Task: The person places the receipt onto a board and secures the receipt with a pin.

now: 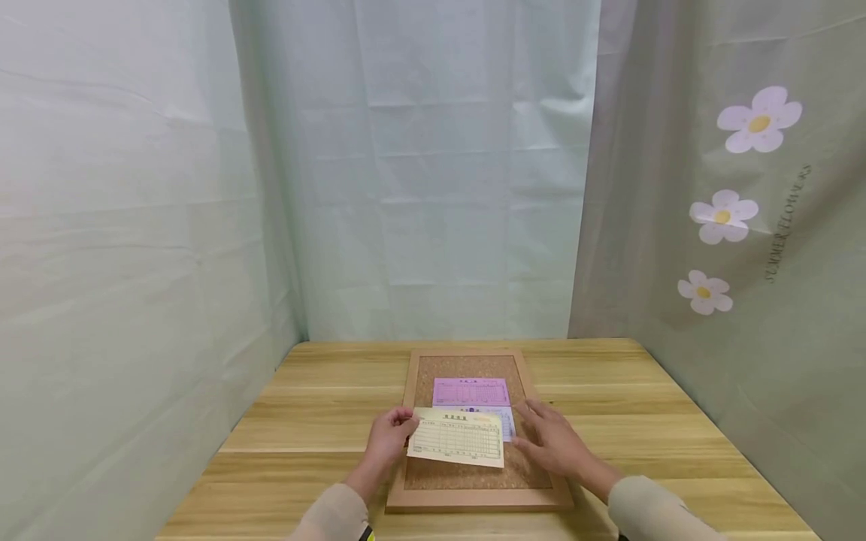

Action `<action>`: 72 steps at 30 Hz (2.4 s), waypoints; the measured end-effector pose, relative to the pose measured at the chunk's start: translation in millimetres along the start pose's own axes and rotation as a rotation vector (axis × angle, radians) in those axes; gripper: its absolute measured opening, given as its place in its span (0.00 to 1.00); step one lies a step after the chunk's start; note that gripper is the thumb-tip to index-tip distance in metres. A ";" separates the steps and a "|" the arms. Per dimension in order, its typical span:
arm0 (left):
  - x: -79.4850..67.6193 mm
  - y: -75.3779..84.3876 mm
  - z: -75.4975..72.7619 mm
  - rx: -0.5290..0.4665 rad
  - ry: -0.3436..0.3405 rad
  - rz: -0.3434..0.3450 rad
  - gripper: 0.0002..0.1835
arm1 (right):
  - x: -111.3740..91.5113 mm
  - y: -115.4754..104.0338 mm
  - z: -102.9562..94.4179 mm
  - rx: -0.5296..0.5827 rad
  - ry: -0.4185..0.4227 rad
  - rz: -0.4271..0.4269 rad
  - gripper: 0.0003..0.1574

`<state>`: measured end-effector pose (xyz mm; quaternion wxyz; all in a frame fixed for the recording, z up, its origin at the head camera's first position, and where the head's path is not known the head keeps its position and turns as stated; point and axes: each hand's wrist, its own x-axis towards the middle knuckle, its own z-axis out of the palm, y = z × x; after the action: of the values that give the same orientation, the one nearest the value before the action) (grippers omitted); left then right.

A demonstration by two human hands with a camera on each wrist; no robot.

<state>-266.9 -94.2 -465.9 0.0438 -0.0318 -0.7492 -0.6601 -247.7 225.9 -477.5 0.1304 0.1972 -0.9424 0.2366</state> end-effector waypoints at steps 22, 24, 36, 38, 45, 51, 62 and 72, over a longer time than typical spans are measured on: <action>-17.1 -10.5 29.9 -0.015 0.005 -0.014 0.06 | -13.0 -9.9 11.1 0.053 -0.145 -0.112 0.38; -17.9 -10.9 31.2 -0.003 0.000 -0.014 0.06 | -14.0 -10.1 12.3 0.039 -0.150 -0.115 0.39; -21.6 -10.9 34.2 0.018 -0.024 -0.008 0.06 | -18.3 -7.7 17.4 -0.018 -0.154 -0.136 0.37; -21.8 -11.3 34.1 0.020 -0.024 -0.009 0.06 | -19.2 -7.5 17.7 -0.020 -0.169 -0.130 0.37; -22.2 -11.9 34.0 0.042 -0.028 -0.016 0.07 | -20.7 -5.7 19.6 -0.028 -0.189 -0.132 0.36; -19.9 -13.7 33.1 0.073 0.002 0.000 0.10 | -20.9 -5.3 19.2 -0.028 -0.199 -0.124 0.36; -13.4 -15.8 29.0 0.201 0.004 0.053 0.16 | -21.7 -7.1 17.3 -0.017 -0.206 -0.117 0.36; -11.2 -13.7 14.6 0.374 -0.106 0.178 0.17 | -23.2 -8.1 16.6 -0.020 -0.199 -0.093 0.37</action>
<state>-257.5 -81.3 -482.5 0.0675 -0.1241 -0.8542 -0.5003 -226.1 218.3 -496.4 0.0491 0.2618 -0.9429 0.1999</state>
